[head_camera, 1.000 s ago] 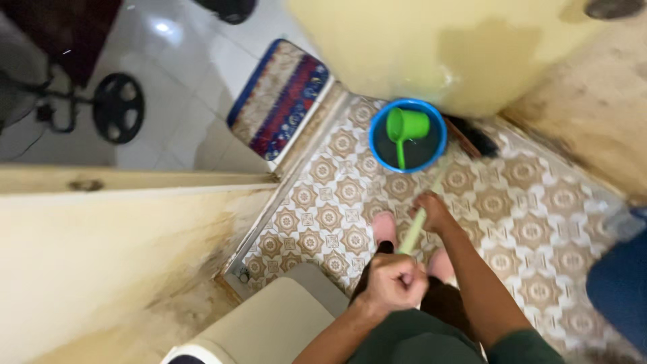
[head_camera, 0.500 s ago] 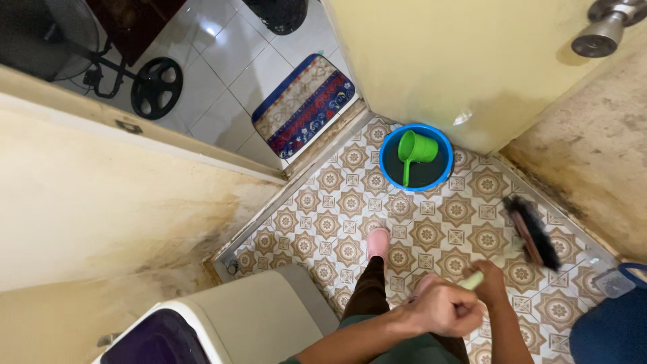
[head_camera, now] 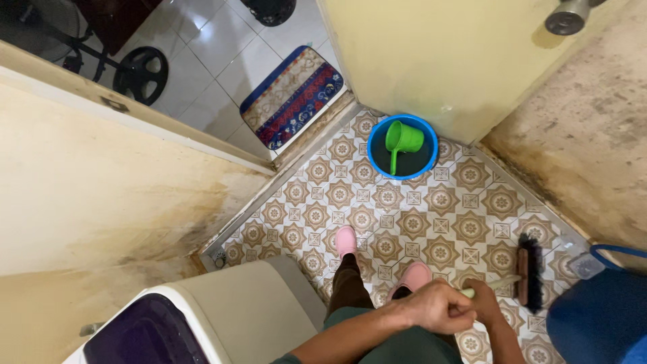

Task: The person scrubs the tiled floor in a bathroom using a long-handled brush, reaching around a washing machine and toilet.

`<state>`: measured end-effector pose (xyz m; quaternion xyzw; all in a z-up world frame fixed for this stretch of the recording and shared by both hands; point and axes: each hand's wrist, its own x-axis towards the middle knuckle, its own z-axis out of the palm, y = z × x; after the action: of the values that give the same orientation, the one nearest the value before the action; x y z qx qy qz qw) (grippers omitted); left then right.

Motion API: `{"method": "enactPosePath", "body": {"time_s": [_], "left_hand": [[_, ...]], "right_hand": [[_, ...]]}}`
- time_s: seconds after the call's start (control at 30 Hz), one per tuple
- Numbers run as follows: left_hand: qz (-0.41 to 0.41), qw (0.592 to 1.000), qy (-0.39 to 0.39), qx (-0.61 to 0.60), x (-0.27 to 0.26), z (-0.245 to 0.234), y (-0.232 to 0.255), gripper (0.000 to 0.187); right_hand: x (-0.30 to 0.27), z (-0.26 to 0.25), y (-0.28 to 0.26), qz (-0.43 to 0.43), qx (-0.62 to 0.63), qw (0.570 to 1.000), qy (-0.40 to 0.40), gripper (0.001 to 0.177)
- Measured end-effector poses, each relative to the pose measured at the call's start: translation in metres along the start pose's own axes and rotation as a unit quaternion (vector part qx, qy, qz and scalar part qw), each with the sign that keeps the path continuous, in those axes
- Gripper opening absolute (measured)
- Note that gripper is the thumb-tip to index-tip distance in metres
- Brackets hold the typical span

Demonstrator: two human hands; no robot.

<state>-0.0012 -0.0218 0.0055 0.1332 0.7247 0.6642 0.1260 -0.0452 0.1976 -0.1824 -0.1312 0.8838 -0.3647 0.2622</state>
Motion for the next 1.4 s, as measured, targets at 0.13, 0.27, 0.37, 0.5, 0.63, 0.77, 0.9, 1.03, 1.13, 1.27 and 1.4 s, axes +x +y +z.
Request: {"method": "enactPosePath", "body": {"time_s": [0.13, 0.27, 0.37, 0.5, 0.63, 0.77, 0.9, 1.03, 1.13, 1.27, 1.4], "left_hand": [[0.036, 0.997, 0.057, 0.033, -0.019, -0.053, 0.014, 0.048], [0.027, 0.992, 0.105, 0.066, -0.058, -0.112, 0.023, 0.043], [-0.075, 0.988, 0.130, 0.024, -0.094, -0.160, 0.030, 0.046], [-0.094, 0.973, 0.207, 0.036, -0.136, -0.225, 0.032, 0.044], [-0.121, 0.948, 0.284, 0.076, -0.185, -0.279, 0.027, 0.045], [-0.147, 0.914, 0.371, 0.068, -0.234, -0.312, 0.019, 0.038], [-0.102, 0.866, 0.486, 0.063, -0.276, -0.339, 0.007, 0.042], [-0.103, 0.813, 0.565, 0.101, -0.305, -0.345, 0.009, 0.044], [-0.139, 0.779, 0.600, 0.118, -0.305, -0.345, 0.012, 0.045], [-0.145, 0.790, 0.578, 0.142, -0.296, -0.342, 0.026, 0.046], [-0.083, 0.834, 0.536, 0.101, -0.268, -0.328, 0.032, 0.043]], "right_hand": [[0.025, 0.038, -0.029, 0.007, -0.004, 0.998, -0.058, 0.053], [0.056, 0.091, -0.073, -0.003, 0.064, 0.991, -0.117, 0.049], [0.078, 0.136, -0.116, 0.025, 0.105, 0.985, -0.138, 0.036], [0.123, 0.192, -0.176, -0.077, 0.043, 0.985, -0.152, 0.032], [0.159, 0.251, -0.242, -0.169, -0.005, 0.974, -0.153, 0.025], [0.184, 0.293, -0.299, -0.124, -0.020, 0.951, -0.281, 0.031], [0.204, 0.342, -0.339, -0.249, -0.039, 0.925, -0.285, 0.014], [0.212, 0.372, -0.394, -0.157, -0.031, 0.916, -0.368, 0.021], [0.219, 0.368, -0.415, -0.225, -0.011, 0.912, -0.342, 0.023], [0.215, 0.352, -0.411, -0.237, -0.020, 0.907, -0.347, 0.021], [0.198, 0.330, -0.375, -0.181, -0.061, 0.925, -0.329, 0.019]]}}
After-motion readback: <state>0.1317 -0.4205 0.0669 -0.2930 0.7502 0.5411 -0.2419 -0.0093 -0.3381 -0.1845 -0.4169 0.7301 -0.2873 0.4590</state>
